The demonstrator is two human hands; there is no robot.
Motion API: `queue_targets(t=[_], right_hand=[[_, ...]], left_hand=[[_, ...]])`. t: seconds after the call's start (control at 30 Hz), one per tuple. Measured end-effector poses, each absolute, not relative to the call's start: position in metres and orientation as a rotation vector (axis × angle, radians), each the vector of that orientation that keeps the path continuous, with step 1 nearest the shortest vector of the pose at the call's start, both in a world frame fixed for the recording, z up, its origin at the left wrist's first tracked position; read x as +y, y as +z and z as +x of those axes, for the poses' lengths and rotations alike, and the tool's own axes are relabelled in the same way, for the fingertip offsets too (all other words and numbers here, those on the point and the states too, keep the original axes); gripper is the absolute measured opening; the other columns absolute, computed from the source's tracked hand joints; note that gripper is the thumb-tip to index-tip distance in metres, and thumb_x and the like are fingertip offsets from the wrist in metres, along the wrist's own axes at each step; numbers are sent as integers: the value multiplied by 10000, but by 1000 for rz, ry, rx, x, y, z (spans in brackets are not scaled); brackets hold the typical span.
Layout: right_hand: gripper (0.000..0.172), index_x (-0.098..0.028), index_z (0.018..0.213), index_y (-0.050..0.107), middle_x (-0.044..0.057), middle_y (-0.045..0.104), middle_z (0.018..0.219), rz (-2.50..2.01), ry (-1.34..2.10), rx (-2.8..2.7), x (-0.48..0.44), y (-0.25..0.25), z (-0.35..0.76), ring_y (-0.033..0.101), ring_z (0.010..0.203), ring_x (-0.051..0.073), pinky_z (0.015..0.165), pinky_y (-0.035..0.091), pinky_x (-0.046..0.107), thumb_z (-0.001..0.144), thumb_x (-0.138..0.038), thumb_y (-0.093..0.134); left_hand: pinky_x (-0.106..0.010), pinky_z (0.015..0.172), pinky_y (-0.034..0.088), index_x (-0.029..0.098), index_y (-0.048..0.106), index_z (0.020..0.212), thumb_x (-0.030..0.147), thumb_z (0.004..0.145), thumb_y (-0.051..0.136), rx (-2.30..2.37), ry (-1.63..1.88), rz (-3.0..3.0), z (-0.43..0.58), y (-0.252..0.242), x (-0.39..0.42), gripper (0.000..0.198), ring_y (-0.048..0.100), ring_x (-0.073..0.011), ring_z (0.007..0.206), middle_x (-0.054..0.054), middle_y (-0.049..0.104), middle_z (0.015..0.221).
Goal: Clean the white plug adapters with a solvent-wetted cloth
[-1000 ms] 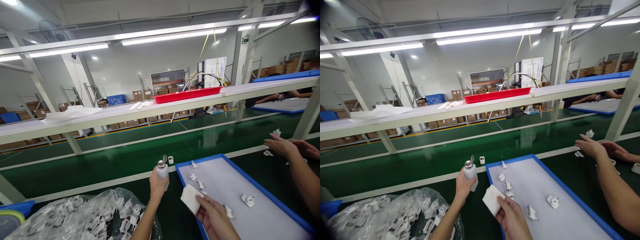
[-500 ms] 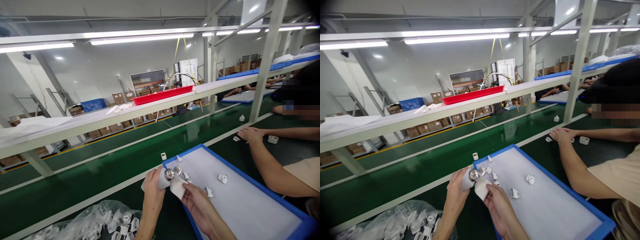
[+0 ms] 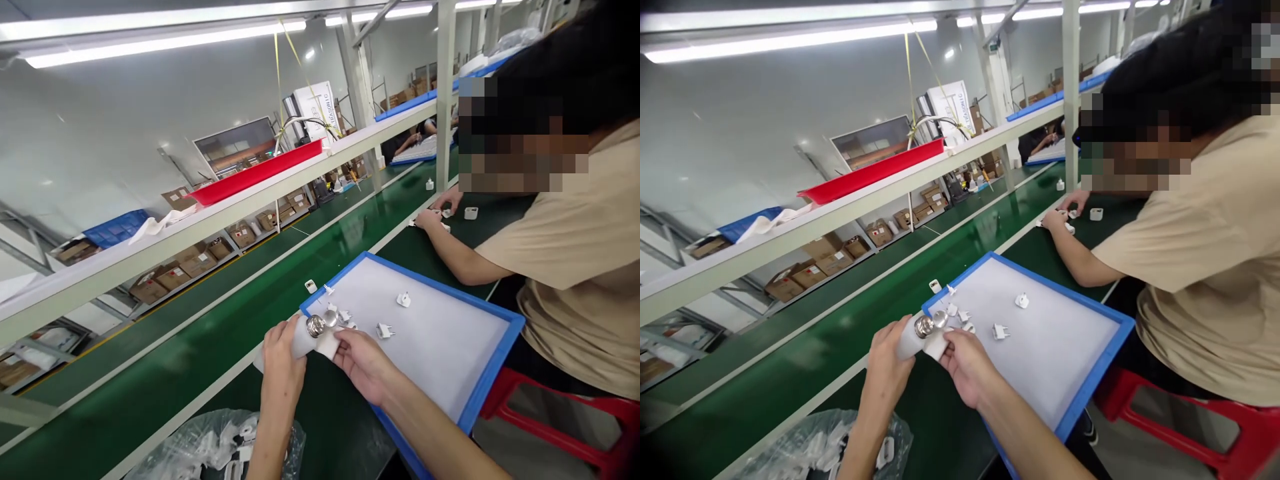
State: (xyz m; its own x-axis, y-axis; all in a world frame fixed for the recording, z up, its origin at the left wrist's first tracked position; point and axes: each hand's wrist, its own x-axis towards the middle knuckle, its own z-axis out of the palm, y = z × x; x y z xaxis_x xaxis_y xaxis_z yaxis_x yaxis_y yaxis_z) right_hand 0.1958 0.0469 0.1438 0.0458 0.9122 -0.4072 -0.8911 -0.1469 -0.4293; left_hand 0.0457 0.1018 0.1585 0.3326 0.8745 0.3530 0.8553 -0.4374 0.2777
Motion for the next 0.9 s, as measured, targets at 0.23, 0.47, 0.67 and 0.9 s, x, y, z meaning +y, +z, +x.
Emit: queue_targets(t=[0.23, 0.47, 0.67, 0.9], right_hand=[[38, -112, 950, 647, 22, 693, 962, -611, 1636, 38, 52, 146, 200, 683, 812, 122, 701, 596, 268, 948, -110, 608], [69, -114, 1011, 643, 37, 686, 1018, -543, 1698, 98, 52, 147, 204, 685, 849, 134, 700, 600, 271, 953, -136, 613], [80, -114, 1024, 642, 40, 685, 1029, -531, 1727, 102, 53, 147, 206, 683, 841, 130, 694, 599, 267, 957, -143, 611], [114, -118, 1059, 643, 48, 687, 1053, -513, 1736, 98, 54, 147, 205, 688, 868, 141, 719, 603, 286, 962, -170, 611]], left_hand=[[-426, 967, 464, 210, 638, 1299, -40, 738, 501, 1673, 554, 2678, 48, 175, 102, 629, 543, -316, 1118, -105, 660, 1189], [-439, 1001, 443, 191, 635, 1309, -52, 725, 514, 1737, 500, 2761, 51, 182, 100, 643, 539, -328, 1151, -123, 642, 1230], [-482, 987, 427, 193, 622, 1326, -65, 724, 479, 1805, 426, 2805, 56, 189, 95, 670, 520, -342, 1173, -133, 629, 1245], [-489, 982, 422, 179, 599, 1345, -73, 701, 463, 1814, 409, 2908, 58, 194, 89, 704, 516, -331, 1148, -135, 623, 1238]])
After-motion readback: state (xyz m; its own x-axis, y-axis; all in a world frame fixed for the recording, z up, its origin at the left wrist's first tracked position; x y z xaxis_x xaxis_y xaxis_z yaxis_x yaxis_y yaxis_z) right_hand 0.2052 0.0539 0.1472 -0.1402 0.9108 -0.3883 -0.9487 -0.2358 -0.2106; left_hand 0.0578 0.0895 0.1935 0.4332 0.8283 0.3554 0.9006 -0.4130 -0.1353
